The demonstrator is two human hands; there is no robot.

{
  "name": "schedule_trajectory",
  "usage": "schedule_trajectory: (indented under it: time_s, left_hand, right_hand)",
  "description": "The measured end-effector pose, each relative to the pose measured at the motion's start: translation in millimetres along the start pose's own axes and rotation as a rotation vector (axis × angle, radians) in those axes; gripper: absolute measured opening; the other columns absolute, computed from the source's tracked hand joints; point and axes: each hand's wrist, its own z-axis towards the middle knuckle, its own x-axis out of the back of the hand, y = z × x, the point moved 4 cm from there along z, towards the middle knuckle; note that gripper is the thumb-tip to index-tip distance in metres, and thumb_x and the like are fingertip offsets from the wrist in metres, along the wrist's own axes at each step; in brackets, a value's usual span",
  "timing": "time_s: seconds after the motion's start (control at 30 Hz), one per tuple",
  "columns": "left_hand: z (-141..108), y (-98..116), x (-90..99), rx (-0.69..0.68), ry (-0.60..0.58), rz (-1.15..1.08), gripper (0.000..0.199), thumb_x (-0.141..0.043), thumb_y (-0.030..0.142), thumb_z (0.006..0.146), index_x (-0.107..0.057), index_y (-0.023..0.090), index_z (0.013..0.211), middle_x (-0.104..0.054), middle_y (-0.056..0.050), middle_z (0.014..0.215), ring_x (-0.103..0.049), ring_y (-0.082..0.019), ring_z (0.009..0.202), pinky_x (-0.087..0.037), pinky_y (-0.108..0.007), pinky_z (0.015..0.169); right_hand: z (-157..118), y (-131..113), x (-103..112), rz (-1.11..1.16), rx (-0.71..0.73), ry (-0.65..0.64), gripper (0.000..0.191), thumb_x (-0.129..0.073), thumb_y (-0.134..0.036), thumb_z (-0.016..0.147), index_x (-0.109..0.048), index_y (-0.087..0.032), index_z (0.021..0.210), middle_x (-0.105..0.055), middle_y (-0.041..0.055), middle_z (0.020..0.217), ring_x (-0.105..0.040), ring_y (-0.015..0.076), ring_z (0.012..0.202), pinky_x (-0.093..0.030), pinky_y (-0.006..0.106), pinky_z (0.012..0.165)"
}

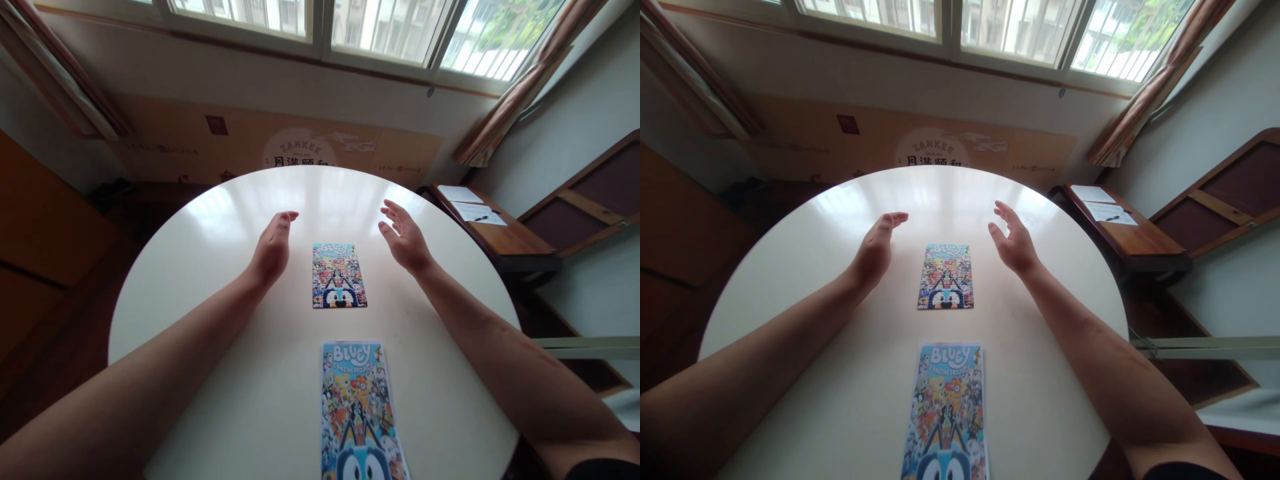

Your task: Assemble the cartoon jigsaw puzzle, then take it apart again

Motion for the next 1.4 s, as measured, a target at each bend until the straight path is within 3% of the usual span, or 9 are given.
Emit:
schedule_trajectory:
  time_s: [0.17, 0.27, 0.37, 0.47, 0.63, 0.73, 0.97, 1.1, 1.4]
  left_hand:
    - [1.5, -5.6, 4.4, 0.094, 0.082, -0.034, 0.054, -0.023, 0.055, 0.099, -0.06, 0.019, 0.115, -0.061, -0.012, 0.131, -0.052, -0.027, 0.127, -0.035, -0.047, 0.111]
    - [2.7, -8.6, 7.1, 0.107, 0.116, -0.05, 0.048, -0.025, 0.051, 0.099, -0.061, 0.021, 0.109, -0.063, -0.01, 0.126, -0.052, -0.027, 0.125, -0.033, -0.047, 0.112]
    - [4.5, -12.8, 8.8, 0.122, 0.139, -0.053, 0.043, -0.028, 0.048, 0.098, -0.061, 0.022, 0.102, -0.064, -0.009, 0.121, -0.053, -0.027, 0.122, -0.034, -0.047, 0.111]
    - [5.9, -14.4, 9.2, 0.127, 0.148, -0.042, 0.043, -0.027, 0.048, 0.097, -0.06, 0.022, 0.1, -0.064, -0.009, 0.118, -0.054, -0.027, 0.12, -0.035, -0.046, 0.11]
    - [5.4, -10.3, 9.4, 0.103, 0.132, -0.012, 0.04, -0.028, 0.046, 0.097, -0.059, 0.021, 0.099, -0.065, -0.009, 0.116, -0.055, -0.027, 0.118, -0.038, -0.046, 0.108]
    - [2.1, -4.6, 4.9, 0.046, 0.016, 0.108, 0.036, -0.038, 0.046, 0.094, -0.06, 0.019, 0.105, -0.066, -0.01, 0.114, -0.057, -0.029, 0.113, -0.042, -0.047, 0.103]
    - [-17.5, 9.9, -20.8, -0.141, -0.409, 0.556, 0.035, -0.059, 0.043, 0.084, -0.059, 0.019, 0.109, -0.063, -0.013, 0.122, -0.052, -0.034, 0.122, -0.038, -0.052, 0.106]
    - [-21.1, 9.7, -23.8, -0.186, -0.449, 0.619, 0.042, -0.064, 0.045, 0.08, -0.057, 0.021, 0.113, -0.06, -0.013, 0.126, -0.049, -0.035, 0.124, -0.036, -0.053, 0.106]
    - [-23.2, 7.1, -24.9, -0.1, -0.509, 0.758, 0.056, -0.063, 0.048, 0.082, -0.054, 0.019, 0.129, -0.049, -0.014, 0.145, -0.037, -0.034, 0.138, -0.026, -0.051, 0.116]
  right_hand:
    - [0.4, -6.9, 2.2, -0.045, 0.068, -0.013, 0.049, -0.056, -0.036, 0.093, -0.053, -0.021, 0.14, -0.058, 0.0101, 0.14, -0.051, 0.0267, 0.132, -0.04, 0.05, 0.113]
    - [-1.8, -20.0, 2.3, -0.086, 0.123, -0.076, 0.035, -0.055, -0.034, 0.094, -0.067, -0.021, 0.124, -0.066, 0.009, 0.129, -0.059, 0.0251, 0.123, -0.044, 0.049, 0.11]
    - [-8.0, -34.0, -4.0, -0.159, 0.209, -0.287, 0.023, -0.056, -0.031, 0.094, -0.076, -0.024, 0.103, -0.07, 0.0074, 0.12, -0.06, 0.0252, 0.122, -0.046, 0.05, 0.107]
    - [-18.0, -44.0, -13.2, -0.197, 0.323, -0.56, 0.017, -0.062, -0.028, 0.09, -0.078, -0.028, 0.098, -0.069, 0.0057, 0.123, -0.058, 0.0259, 0.124, -0.049, 0.049, 0.102]
    - [-25.6, -55.7, -17.8, -0.175, 0.413, -0.676, 0.018, -0.07, -0.022, 0.082, -0.079, -0.033, 0.093, -0.07, 0.0028, 0.117, -0.063, 0.0245, 0.113, -0.053, 0.044, 0.095]
    - [-26.5, -60.8, -18.7, -0.194, 0.436, -0.707, 0.016, -0.069, -0.024, 0.083, -0.079, -0.033, 0.091, -0.072, 0.0017, 0.114, -0.065, 0.0232, 0.107, -0.054, 0.042, 0.092]
    - [-27.4, -64.8, -20.4, -0.159, 0.501, -0.729, 0.014, -0.067, -0.026, 0.085, -0.079, -0.032, 0.089, -0.074, 0.0009, 0.105, -0.066, 0.0222, 0.101, -0.052, 0.044, 0.095]
    - [-28.1, -61.0, -21.9, -0.209, 0.505, -0.706, 0.019, -0.068, -0.027, 0.086, -0.078, -0.031, 0.101, -0.072, 0.0041, 0.112, -0.065, 0.0234, 0.105, -0.053, 0.043, 0.094]
    - [-30.2, -64.5, -22.3, -0.226, 0.548, -0.735, 0.013, -0.07, -0.028, 0.086, -0.079, -0.028, 0.096, -0.073, 0.005, 0.113, -0.067, 0.0212, 0.102, -0.052, 0.04, 0.094]
